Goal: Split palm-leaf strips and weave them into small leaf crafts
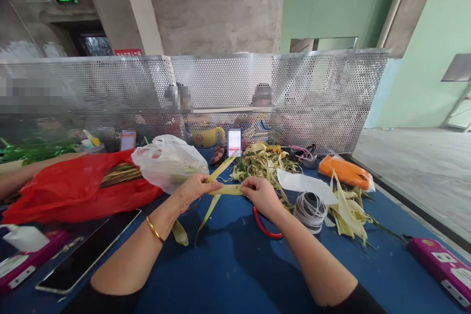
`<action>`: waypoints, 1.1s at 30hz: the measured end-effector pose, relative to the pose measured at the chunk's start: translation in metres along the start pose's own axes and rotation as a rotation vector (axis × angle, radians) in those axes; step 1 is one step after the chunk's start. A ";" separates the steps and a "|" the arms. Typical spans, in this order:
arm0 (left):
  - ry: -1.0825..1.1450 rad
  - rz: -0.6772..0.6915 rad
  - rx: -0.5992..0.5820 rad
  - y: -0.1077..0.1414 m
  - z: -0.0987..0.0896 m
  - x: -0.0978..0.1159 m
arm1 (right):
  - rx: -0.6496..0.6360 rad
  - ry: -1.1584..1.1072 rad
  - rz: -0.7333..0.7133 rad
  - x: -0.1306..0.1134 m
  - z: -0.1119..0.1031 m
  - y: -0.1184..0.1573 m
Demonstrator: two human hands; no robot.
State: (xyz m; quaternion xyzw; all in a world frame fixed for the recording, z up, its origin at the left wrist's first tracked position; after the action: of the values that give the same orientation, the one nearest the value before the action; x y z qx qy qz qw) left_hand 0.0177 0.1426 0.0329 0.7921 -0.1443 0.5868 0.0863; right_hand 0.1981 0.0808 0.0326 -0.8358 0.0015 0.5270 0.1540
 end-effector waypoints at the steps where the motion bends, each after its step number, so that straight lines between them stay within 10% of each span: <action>1: -0.020 0.003 -0.018 0.000 0.003 -0.001 | -0.005 0.010 -0.006 -0.001 0.000 0.000; 24: 0.217 -0.173 -0.157 0.014 0.050 -0.009 | 0.144 -0.068 0.049 0.014 0.009 0.004; 33: 0.280 -0.234 -0.112 0.015 0.046 -0.012 | 0.237 0.001 -0.181 -0.006 -0.007 0.003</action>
State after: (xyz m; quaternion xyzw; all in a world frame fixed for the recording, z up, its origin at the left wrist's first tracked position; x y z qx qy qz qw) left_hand 0.0516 0.1161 0.0076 0.7080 -0.0702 0.6683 0.2172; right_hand 0.2013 0.0750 0.0398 -0.8088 -0.0116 0.5067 0.2983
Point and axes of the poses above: each hand's wrist, its own y-axis away from the middle knuckle, its own z-axis out of the palm, x = y × z, the point moved 7 cm from there along -y, towards the middle knuckle, and after that the axes turned 6 degrees about x, right-handed, at the moved point
